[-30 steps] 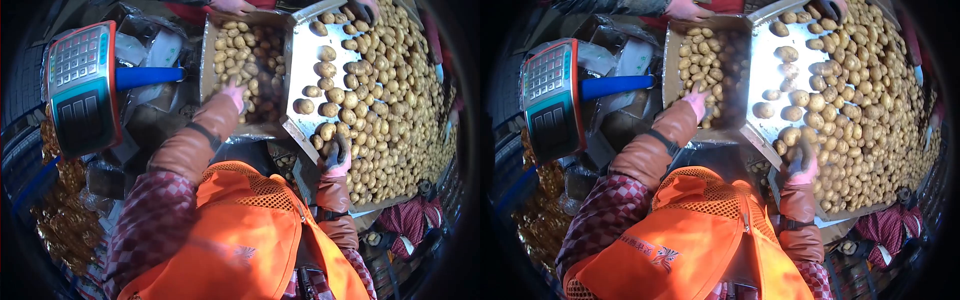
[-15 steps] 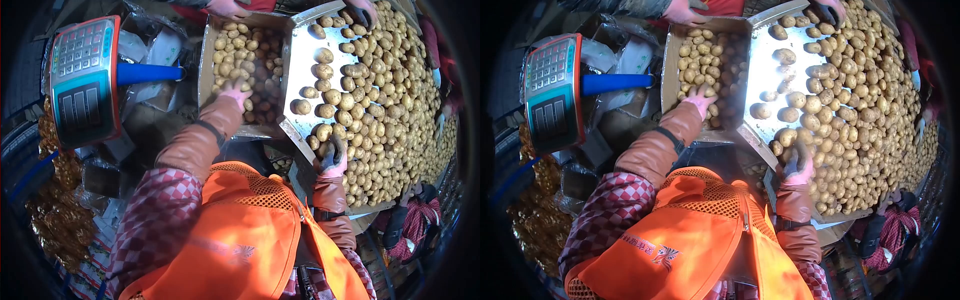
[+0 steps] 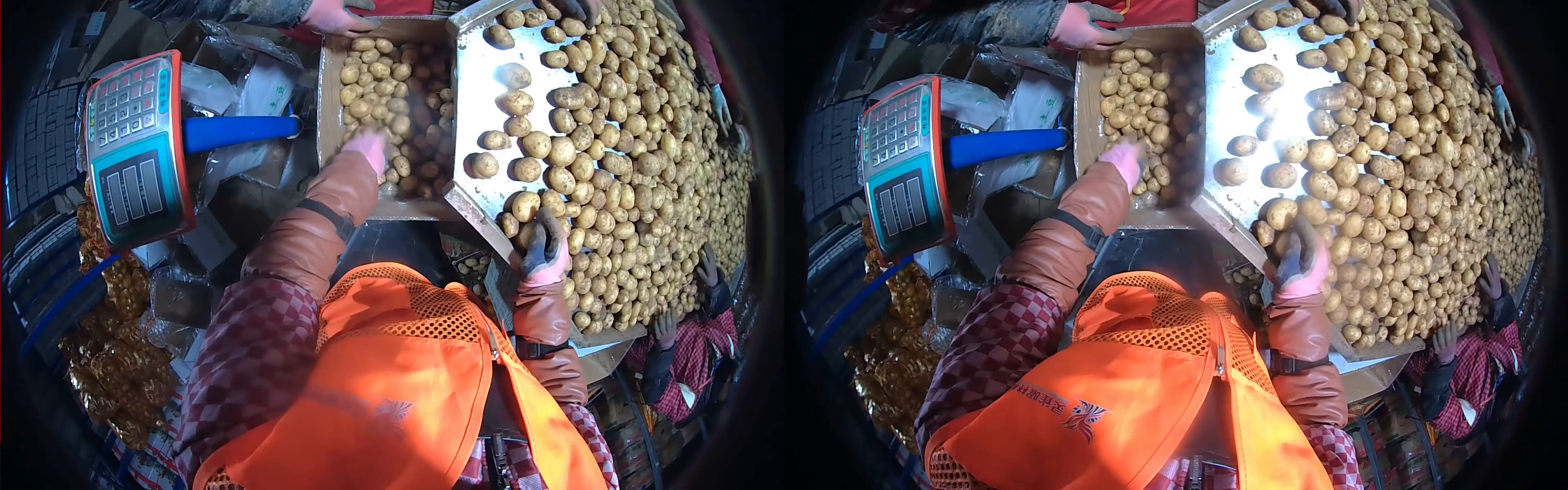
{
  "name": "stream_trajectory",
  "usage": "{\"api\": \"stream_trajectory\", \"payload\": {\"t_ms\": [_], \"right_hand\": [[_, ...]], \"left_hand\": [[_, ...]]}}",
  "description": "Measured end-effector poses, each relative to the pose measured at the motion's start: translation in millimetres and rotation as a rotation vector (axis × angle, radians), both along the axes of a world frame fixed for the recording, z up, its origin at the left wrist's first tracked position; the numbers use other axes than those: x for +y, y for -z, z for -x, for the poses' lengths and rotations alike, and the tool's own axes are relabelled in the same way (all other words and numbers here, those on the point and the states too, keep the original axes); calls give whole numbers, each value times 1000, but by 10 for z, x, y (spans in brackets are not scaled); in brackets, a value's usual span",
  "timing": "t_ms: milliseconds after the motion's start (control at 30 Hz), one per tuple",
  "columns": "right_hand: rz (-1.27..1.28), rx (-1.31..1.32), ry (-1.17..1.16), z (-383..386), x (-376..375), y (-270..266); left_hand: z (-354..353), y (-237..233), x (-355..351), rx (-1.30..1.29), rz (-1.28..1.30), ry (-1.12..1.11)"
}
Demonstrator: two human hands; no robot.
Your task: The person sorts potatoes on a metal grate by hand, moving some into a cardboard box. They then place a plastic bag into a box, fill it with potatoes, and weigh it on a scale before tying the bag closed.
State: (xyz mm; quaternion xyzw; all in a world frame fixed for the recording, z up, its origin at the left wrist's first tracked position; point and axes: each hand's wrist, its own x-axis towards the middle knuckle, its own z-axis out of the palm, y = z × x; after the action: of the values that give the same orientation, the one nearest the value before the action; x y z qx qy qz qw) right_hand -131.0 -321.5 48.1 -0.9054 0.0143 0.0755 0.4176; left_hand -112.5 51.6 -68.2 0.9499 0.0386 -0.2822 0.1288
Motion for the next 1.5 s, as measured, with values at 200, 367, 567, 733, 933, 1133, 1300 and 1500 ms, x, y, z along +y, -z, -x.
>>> {"api": "stream_trajectory", "payload": {"t_ms": [200, 367, 567, 733, 933, 1133, 1300, 1500], "right_hand": [[-29, 0, 79, 1, 93, -103], [-66, 51, 15, 68, 16, -56], [-121, 191, 125, -19, 133, -265], [-34, 54, 40, -22, 125, -247], [3, 14, 80, 7, 99, -137], [-974, 375, 385, 51, 72, 293], [-869, 337, 373, -12, 269, -81], [-494, 165, 191, -2, 73, 109]], "left_hand": [[-849, -44, 5, -41, 32, -77], [-1327, -358, -215, 235, -227, 285], [-1428, -525, -254, 287, -320, 483], [-1352, -22, -87, 253, -256, 446], [-406, -3, 188, 234, 521, -810], [-240, -1453, -322, 255, 1731, -1308], [-125, -2024, -462, -196, 1581, -845], [967, -752, 252, -852, 887, -1228]]}}
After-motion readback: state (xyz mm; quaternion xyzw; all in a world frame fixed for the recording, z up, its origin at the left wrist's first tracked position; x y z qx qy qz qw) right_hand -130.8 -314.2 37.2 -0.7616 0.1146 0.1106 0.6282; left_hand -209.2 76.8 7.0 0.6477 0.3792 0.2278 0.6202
